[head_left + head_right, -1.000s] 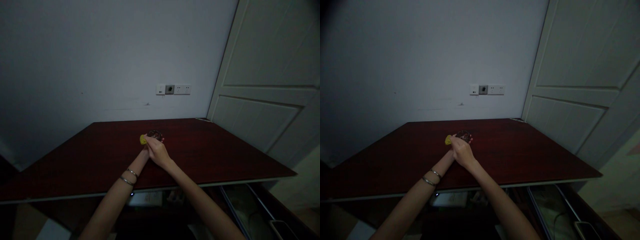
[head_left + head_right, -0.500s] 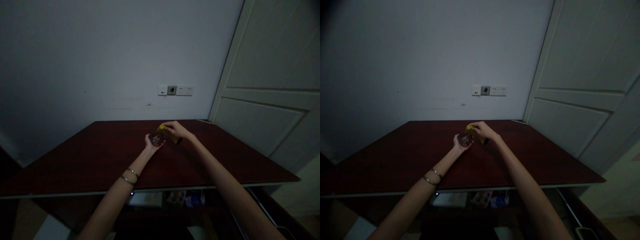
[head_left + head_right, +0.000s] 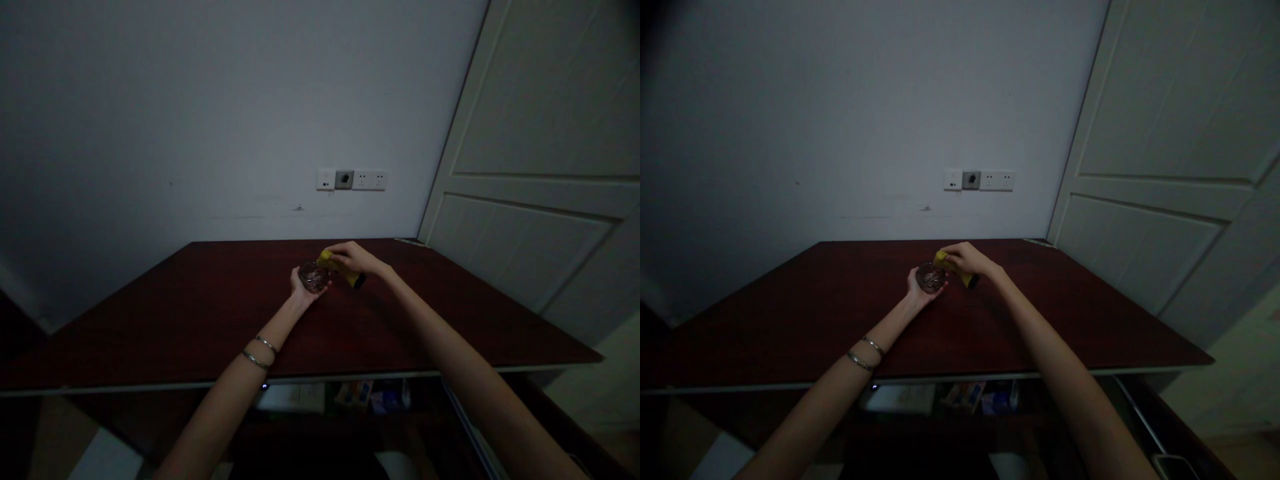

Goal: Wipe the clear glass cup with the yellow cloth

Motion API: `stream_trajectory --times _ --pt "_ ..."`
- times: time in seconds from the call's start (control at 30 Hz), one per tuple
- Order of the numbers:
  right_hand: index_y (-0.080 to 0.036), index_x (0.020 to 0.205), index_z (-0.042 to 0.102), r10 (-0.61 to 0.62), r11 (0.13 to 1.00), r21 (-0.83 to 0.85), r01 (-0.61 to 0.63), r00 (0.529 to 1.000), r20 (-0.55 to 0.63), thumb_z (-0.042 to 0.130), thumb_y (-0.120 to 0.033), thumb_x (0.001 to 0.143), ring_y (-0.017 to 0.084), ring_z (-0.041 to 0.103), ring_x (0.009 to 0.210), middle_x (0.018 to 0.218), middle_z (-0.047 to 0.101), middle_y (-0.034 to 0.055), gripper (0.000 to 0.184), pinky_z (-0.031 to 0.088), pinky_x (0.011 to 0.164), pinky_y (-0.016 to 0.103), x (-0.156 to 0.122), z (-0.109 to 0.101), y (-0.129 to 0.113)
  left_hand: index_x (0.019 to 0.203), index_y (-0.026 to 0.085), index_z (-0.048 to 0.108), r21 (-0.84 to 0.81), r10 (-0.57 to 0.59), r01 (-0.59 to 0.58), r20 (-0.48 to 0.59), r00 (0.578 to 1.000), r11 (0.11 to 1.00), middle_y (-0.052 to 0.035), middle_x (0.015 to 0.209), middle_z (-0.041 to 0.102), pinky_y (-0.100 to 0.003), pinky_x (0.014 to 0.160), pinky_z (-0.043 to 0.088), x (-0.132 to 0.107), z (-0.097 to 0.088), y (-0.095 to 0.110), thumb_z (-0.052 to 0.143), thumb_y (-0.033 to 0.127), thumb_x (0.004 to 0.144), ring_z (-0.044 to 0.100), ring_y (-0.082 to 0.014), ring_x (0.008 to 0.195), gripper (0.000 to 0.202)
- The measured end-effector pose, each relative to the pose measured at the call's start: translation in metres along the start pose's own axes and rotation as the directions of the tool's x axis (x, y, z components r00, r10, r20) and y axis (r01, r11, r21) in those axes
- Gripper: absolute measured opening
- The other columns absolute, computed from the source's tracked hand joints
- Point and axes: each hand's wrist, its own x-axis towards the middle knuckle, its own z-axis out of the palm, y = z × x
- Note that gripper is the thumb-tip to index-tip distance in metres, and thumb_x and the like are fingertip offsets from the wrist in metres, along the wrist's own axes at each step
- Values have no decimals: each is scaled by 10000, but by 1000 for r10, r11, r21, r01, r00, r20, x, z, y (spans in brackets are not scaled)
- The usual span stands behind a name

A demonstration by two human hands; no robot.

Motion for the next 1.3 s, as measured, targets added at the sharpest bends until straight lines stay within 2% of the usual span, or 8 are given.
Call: stream_trajectory --times 0.17,0.37,0.5,0.57,0.77,0.93,1.07,1.3 --pt "-195 1012 625 61 993 -108 -58 998 30 472 -186 797 160 584 846 952 662 45 264 406 742 248 0 -2 7 1009 63 561 5 -2 2 6 1000 1000 -180 779 627 -302 439 412 -1 1 0 207 508 770 607 -269 627 617" --pt "-179 1055 597 -18 1000 -2 18 999 28 430 -206 829 141 581 849 969 654 33 282 404 743 229 -2 -2 4 980 62 571 23 1 -1 9 1000 1000 -182 771 630 -304 438 411 -2 1 -1 213 514 768 606 -270 611 615" --pt "-170 998 633 91 988 -129 -85 995 40 468 -162 790 155 589 801 911 670 49 266 401 707 235 -8 -3 11 964 62 575 11 -10 10 2 1000 1000 -180 773 632 -301 436 412 0 0 0 202 512 771 609 -272 614 615" --pt "-170 1004 633 117 984 -139 -113 993 17 469 -165 790 156 590 794 917 671 53 269 401 702 236 -9 -4 12 969 59 575 3 -10 10 4 1000 1000 -182 776 632 -305 440 416 1 -1 0 209 509 772 610 -273 622 613" --pt "-183 1046 612 93 996 24 -91 991 -92 480 -236 810 152 593 822 978 665 38 276 415 712 231 5 6 -16 914 88 585 -14 17 -18 -48 999 1000 -167 745 620 -317 452 428 3 -1 -2 261 516 764 606 -282 656 558" --pt "-168 1037 622 18 1000 9 -17 991 -129 501 -246 796 169 596 875 1023 654 63 281 414 748 241 27 23 -35 810 155 568 -18 74 -78 -153 985 997 -95 695 604 -366 513 462 7 -1 -4 340 484 750 587 -240 606 404" --pt "-186 1022 633 41 998 -48 -45 995 -92 503 -230 792 168 603 842 972 672 52 268 414 717 239 35 28 -37 793 168 556 -40 106 -114 -159 982 993 -77 705 595 -364 552 473 8 -1 -5 361 463 750 582 -219 628 356" --pt "-190 999 648 64 995 -81 -63 998 7 499 -204 789 154 602 792 918 686 52 258 407 688 228 35 20 -33 818 152 564 -33 32 -37 -153 988 999 -97 682 583 -358 501 453 3 2 -4 345 493 750 576 -241 603 411"
